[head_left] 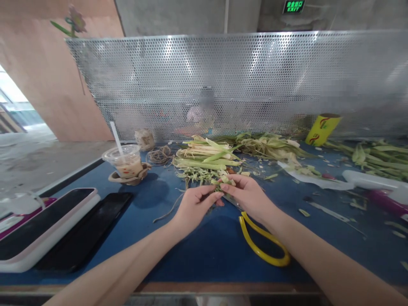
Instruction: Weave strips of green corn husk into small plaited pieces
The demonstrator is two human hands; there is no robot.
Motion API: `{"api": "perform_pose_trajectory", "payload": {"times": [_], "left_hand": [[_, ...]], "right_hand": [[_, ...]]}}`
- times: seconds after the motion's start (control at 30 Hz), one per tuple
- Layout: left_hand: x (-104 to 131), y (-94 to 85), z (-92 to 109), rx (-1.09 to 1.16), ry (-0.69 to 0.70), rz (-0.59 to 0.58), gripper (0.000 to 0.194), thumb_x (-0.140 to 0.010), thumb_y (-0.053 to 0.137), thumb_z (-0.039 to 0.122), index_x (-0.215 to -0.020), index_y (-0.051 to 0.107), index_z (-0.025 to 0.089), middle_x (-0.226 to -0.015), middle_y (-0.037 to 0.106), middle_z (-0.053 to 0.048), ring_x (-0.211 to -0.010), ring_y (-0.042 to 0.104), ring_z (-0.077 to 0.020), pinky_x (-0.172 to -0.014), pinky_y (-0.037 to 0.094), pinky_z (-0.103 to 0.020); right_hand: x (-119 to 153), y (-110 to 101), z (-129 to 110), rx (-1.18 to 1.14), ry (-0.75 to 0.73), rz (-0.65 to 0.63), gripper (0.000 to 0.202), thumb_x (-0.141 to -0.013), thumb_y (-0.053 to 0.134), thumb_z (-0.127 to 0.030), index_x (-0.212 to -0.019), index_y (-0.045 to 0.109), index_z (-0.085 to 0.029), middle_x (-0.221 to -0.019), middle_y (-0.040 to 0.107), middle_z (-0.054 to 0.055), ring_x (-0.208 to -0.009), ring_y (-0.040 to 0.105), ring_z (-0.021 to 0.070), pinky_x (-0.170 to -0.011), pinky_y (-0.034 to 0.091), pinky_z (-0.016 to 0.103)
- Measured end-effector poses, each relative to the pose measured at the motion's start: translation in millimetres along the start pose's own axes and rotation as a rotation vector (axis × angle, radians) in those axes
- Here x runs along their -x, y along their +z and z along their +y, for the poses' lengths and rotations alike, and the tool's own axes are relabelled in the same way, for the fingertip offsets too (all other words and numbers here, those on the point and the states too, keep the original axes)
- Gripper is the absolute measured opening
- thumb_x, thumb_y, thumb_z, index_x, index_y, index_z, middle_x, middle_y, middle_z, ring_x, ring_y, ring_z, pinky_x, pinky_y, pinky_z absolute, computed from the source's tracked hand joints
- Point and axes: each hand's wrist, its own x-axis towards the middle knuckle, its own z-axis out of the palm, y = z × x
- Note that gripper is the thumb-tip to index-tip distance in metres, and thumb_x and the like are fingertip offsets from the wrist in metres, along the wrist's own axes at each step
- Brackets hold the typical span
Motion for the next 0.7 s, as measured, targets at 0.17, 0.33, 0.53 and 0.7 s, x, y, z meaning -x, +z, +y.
{"api": "perform_pose_trajectory", "payload": {"times": [0.17,0.33,0.53,0.7], "left_hand": [[2.2,-1.6,4.2,-0.018,0.066,-0.007,0.03,-0.082,0.05,0.028,-0.058,0.063,0.015,-0.06,0.065,0.0,-0.059,0.055,-0.01,-0.062,0.043,-0.02],[-2.0,2.0,0.3,0.252,-0.097,-0.043,0.021,-0.075,0.059,0.033,-0.069,0.066,0.014,-0.065,0.068,-0.002,-0.061,0.059,-0.0123,-0.062,0.046,-0.022],[-4.2,6.2,-9.3,0.539,-0.211,-0.106,0.024,-0.069,0.066,0.035,-0.076,0.068,0.012,-0.071,0.069,-0.004,-0.063,0.059,-0.0112,-0.065,0.046,-0.023],[-5.5,7.4,-10.3,0.672,-0.227,-0.068,0.022,-0.071,0.066,0.033,-0.075,0.068,0.012,-0.067,0.067,-0.003,-0.061,0.056,-0.0091,-0.064,0.043,-0.021]], "right_hand": [[1.3,5.9,-3.5,-0.231,0.043,-0.121,0.018,-0.068,0.07,-0.032,-0.065,0.063,-0.016,-0.057,0.058,-0.001,-0.053,0.053,0.0116,-0.056,0.043,0.029],[-1.7,1.8,-5.6,-0.233,0.106,-0.047,0.02,-0.061,0.075,-0.033,-0.069,0.065,-0.016,-0.061,0.058,-0.002,-0.056,0.053,0.0099,-0.054,0.044,0.025],[-2.1,-7.4,-9.2,0.087,0.064,-0.049,0.032,-0.061,0.075,-0.03,-0.09,0.067,-0.019,-0.074,0.065,-0.001,-0.062,0.059,0.0113,-0.062,0.048,0.027],[-2.6,-12.8,-13.9,0.307,0.038,-0.034,0.031,-0.064,0.071,-0.033,-0.09,0.067,-0.019,-0.081,0.067,0.001,-0.077,0.062,0.0155,-0.073,0.048,0.029]]}}
